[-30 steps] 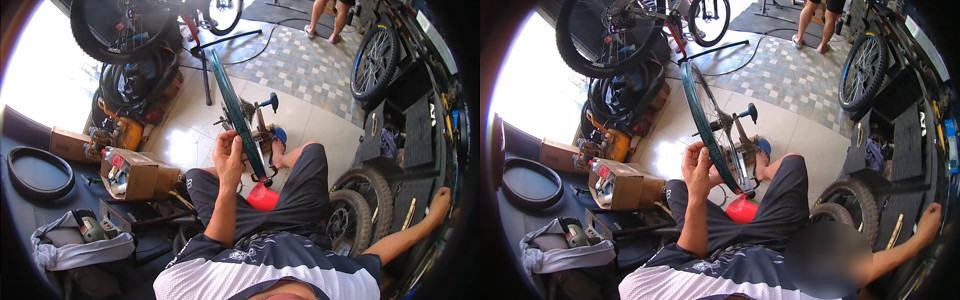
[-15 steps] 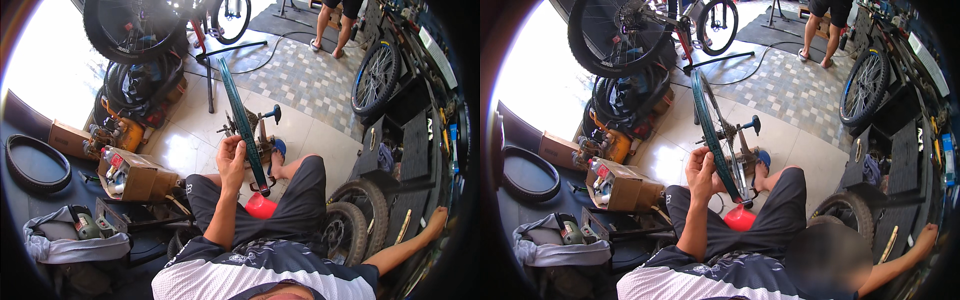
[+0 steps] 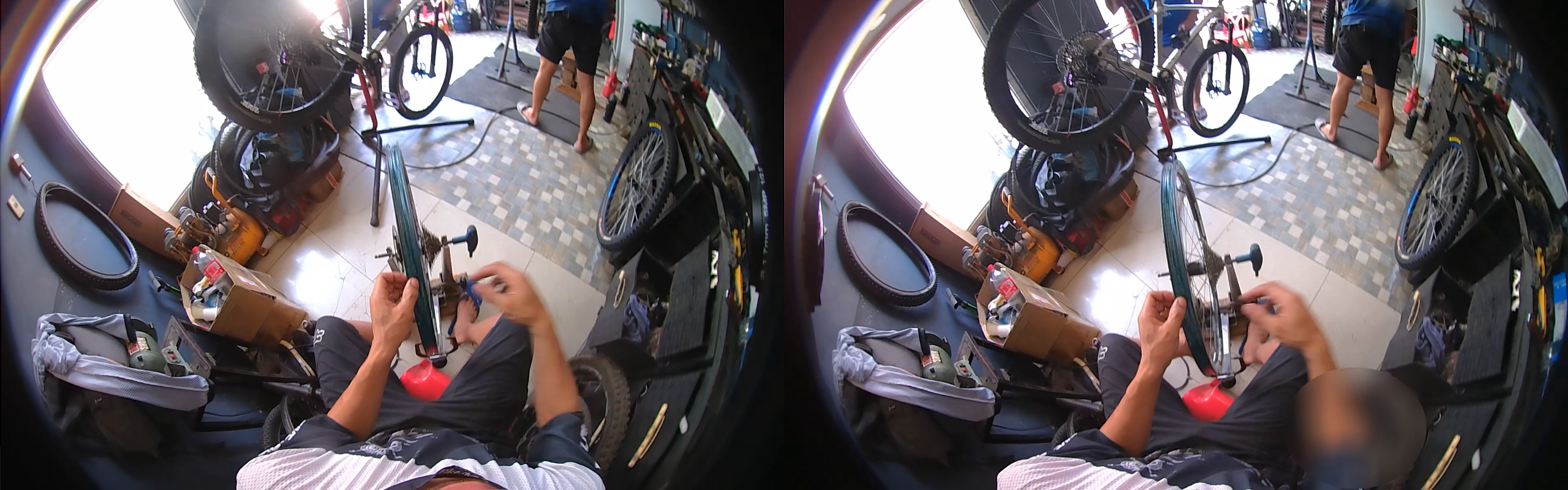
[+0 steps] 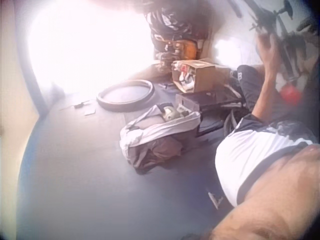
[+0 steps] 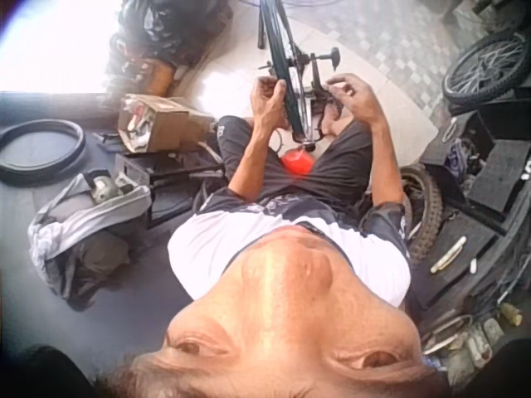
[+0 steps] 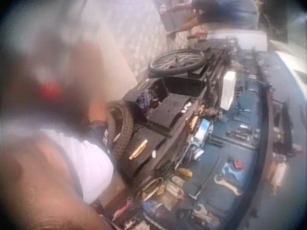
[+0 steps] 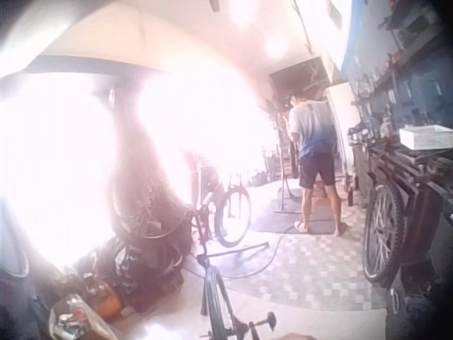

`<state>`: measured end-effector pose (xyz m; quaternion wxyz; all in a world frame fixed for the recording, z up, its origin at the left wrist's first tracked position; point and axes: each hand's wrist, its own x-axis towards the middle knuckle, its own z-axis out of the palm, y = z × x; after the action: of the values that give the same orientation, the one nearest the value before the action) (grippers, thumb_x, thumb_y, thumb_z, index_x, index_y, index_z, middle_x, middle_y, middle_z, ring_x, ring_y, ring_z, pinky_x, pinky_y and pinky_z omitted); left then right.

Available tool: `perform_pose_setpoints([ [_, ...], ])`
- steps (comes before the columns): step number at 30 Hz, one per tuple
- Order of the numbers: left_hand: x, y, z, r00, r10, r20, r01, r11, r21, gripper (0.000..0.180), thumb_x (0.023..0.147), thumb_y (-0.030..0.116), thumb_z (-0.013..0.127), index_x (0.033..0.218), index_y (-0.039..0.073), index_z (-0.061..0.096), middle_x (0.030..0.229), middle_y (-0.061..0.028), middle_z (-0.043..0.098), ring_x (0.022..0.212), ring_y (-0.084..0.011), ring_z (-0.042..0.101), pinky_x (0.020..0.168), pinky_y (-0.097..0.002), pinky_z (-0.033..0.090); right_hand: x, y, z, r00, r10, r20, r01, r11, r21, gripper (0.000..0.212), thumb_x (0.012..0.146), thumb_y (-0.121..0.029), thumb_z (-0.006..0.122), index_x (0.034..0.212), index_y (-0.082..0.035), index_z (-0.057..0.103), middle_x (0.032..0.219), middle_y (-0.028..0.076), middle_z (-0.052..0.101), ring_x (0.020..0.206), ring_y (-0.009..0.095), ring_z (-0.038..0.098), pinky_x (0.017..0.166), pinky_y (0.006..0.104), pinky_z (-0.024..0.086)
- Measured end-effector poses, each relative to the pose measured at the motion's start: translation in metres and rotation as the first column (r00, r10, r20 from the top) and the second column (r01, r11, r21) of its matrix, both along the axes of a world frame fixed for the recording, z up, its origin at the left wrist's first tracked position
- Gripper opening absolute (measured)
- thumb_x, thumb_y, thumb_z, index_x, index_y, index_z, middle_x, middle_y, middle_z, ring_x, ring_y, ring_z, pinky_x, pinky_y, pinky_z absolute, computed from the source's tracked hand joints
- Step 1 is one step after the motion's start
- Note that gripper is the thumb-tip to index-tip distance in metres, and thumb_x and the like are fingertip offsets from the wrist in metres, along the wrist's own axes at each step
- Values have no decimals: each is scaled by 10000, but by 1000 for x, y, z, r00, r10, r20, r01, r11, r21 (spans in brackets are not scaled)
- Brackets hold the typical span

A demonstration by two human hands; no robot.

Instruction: The person removes a bicycle tire from the rim, cleans the rim with a cloth, and then uses scissors to cut a strip of tape. They apply the tape to the rim and continue to adjust the tire and rim by hand.

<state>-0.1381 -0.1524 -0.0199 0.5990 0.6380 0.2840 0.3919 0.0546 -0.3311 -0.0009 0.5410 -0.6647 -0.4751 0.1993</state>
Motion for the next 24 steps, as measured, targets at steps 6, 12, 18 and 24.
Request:
perform_pose_setpoints([
  [6, -4, -17, 18, 999, 17, -47, -26, 980, -198, 210, 1019, 132, 716, 1062, 4, 556, 861, -9, 629, 717, -49, 585, 597, -225, 475, -20, 119, -65, 490, 478, -729, -502, 838, 211, 478, 1078, -417, 607, 1373, -42, 603, 929, -13, 701, 556, 5, 538, 454, 151, 400],
  [12, -9, -5, 7, 985, -25, -172, 2, 991, -136, 256, 1062, 241, 668, 1043, 30, 524, 857, -34, 646, 731, -79, 645, 583, -257, 563, -31, 142, -89, 110, 488, -866, -440, 805, 398, 262, 1110, -309, 566, 1221, -81, 628, 842, -11, 659, 532, 24, 513, 435, 162, 359],
  [18, -2, -6, 15, 995, 5, -101, -29, 972, -233, 287, 1063, 261, 681, 948, 54, 519, 839, -4, 626, 720, -46, 573, 603, -219, 478, -24, 150, -100, -24, 594, -804, -427, 721, 546, 283, 1099, -266, 587, 1300, -68, 607, 994, 15, 698, 671, 50, 599, 532, 181, 451],
  [24, 8, -9, 35, 990, 33, -137, -61, 977, -206, 264, 1088, 234, 629, 940, 69, 486, 807, -5, 612, 681, -40, 552, 580, -228, 479, -29, 146, -87, -101, 602, -792, -428, 693, 580, 267, 1101, -262, 589, 1288, -72, 587, 877, -33, 616, 635, 46, 553, 544, 184, 455],
])
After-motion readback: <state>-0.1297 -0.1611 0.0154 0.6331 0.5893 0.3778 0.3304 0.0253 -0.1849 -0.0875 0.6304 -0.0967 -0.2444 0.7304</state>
